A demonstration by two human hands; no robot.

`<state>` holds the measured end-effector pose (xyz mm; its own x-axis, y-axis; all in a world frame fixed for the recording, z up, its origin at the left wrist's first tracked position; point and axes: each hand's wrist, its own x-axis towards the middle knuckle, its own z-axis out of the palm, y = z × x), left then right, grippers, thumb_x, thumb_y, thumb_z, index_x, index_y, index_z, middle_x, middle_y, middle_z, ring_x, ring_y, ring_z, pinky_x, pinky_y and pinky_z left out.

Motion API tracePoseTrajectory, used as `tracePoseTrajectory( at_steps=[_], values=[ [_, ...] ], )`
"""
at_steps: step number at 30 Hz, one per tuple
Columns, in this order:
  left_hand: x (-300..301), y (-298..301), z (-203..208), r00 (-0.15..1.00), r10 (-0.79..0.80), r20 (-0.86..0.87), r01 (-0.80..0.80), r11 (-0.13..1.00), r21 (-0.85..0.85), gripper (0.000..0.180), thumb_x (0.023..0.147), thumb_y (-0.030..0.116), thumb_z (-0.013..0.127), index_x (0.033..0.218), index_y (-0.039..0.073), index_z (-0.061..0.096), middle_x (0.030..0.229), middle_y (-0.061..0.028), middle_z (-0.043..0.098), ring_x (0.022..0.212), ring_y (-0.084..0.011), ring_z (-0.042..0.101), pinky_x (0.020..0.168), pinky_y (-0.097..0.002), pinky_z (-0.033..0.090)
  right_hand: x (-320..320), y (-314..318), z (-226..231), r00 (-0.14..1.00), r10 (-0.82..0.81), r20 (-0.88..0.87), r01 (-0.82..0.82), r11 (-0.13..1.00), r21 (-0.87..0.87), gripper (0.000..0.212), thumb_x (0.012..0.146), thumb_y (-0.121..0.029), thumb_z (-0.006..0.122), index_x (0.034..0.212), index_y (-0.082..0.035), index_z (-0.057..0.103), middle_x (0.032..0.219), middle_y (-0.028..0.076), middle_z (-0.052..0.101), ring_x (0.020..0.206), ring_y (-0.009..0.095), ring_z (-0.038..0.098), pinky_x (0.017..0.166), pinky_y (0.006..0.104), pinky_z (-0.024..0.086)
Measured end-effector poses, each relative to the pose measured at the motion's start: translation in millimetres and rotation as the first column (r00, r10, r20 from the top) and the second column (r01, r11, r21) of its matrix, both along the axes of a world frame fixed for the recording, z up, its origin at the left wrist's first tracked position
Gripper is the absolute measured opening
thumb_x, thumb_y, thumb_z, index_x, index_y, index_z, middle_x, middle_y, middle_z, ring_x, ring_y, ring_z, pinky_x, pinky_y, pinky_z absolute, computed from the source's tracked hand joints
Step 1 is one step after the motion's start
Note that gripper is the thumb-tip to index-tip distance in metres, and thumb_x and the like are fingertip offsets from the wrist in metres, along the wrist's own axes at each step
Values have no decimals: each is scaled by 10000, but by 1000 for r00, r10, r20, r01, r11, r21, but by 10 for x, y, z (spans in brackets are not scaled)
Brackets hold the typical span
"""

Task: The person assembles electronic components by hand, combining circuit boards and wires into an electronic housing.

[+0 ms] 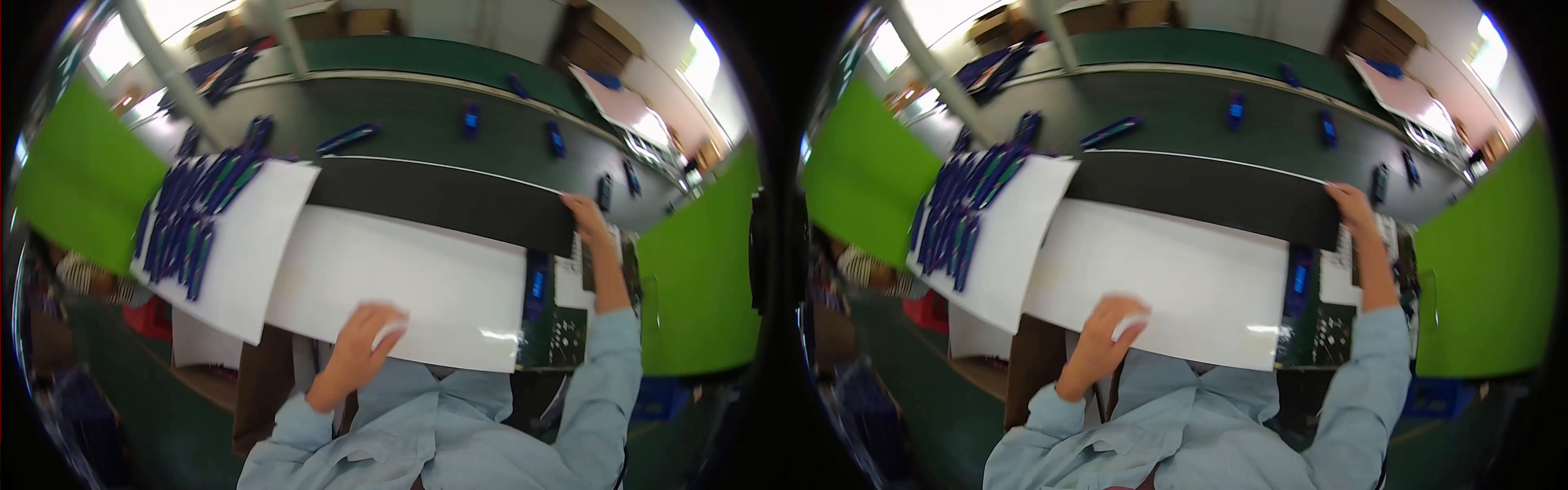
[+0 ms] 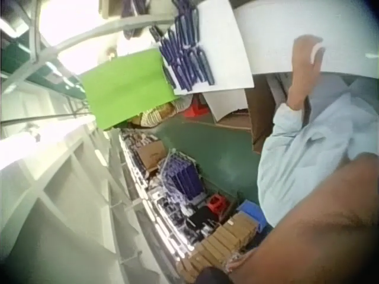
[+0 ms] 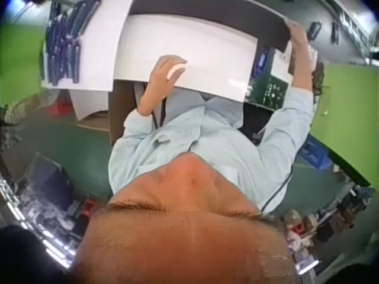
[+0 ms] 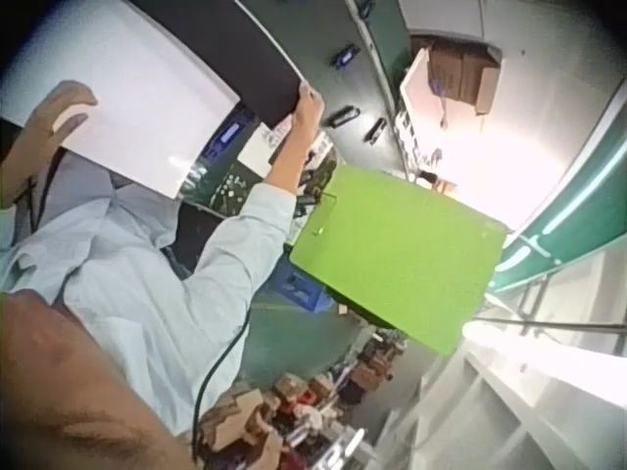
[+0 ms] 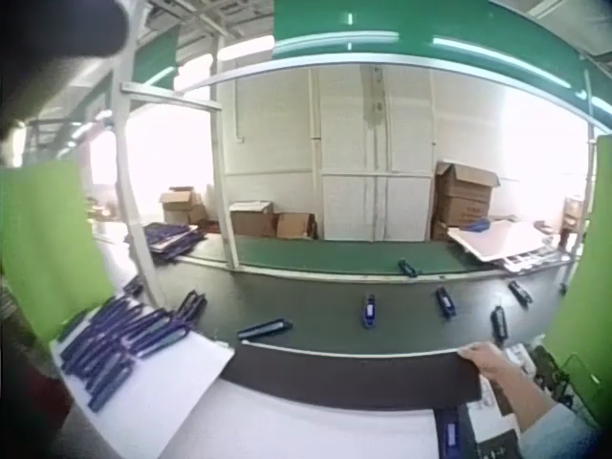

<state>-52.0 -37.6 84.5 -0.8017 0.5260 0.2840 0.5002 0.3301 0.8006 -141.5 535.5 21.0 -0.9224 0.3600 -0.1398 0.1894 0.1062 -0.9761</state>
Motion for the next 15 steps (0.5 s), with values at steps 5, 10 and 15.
tracePoseTrajectory(
  at_steps=[5,10,15],
  values=[
    [-1145,1086,-440,877,-62,-476,-125,927,-353,656,913,276,782,1514,206,528,1567,-171,430,1449,-418,382,1172,-560,306,-166,-465,-232,973,-207,-105,225,730,645,765,955,-395,729,1492,55,421,1331,320,615,1180,435,635,1034,466,497],
    [-1636,1140,-939,860,-73,-505,-195,868,-458,624,900,320,778,1477,213,567,1540,-181,475,1391,-429,442,1113,-592,349,1009,-1255,215,990,-140,-16,92,561,823,891,907,-421,772,1550,22,343,1319,284,520,1144,490,599,938,518,528],
    [-1746,1322,-1013,706,-216,-675,-198,854,-481,482,963,280,711,1411,131,613,1396,-192,607,1249,-393,572,995,-481,477,1653,-1929,23,981,-111,157,-47,656,753,868,898,-366,758,1562,-9,328,1298,282,506,1102,470,611,879,517,544]
  ],
)
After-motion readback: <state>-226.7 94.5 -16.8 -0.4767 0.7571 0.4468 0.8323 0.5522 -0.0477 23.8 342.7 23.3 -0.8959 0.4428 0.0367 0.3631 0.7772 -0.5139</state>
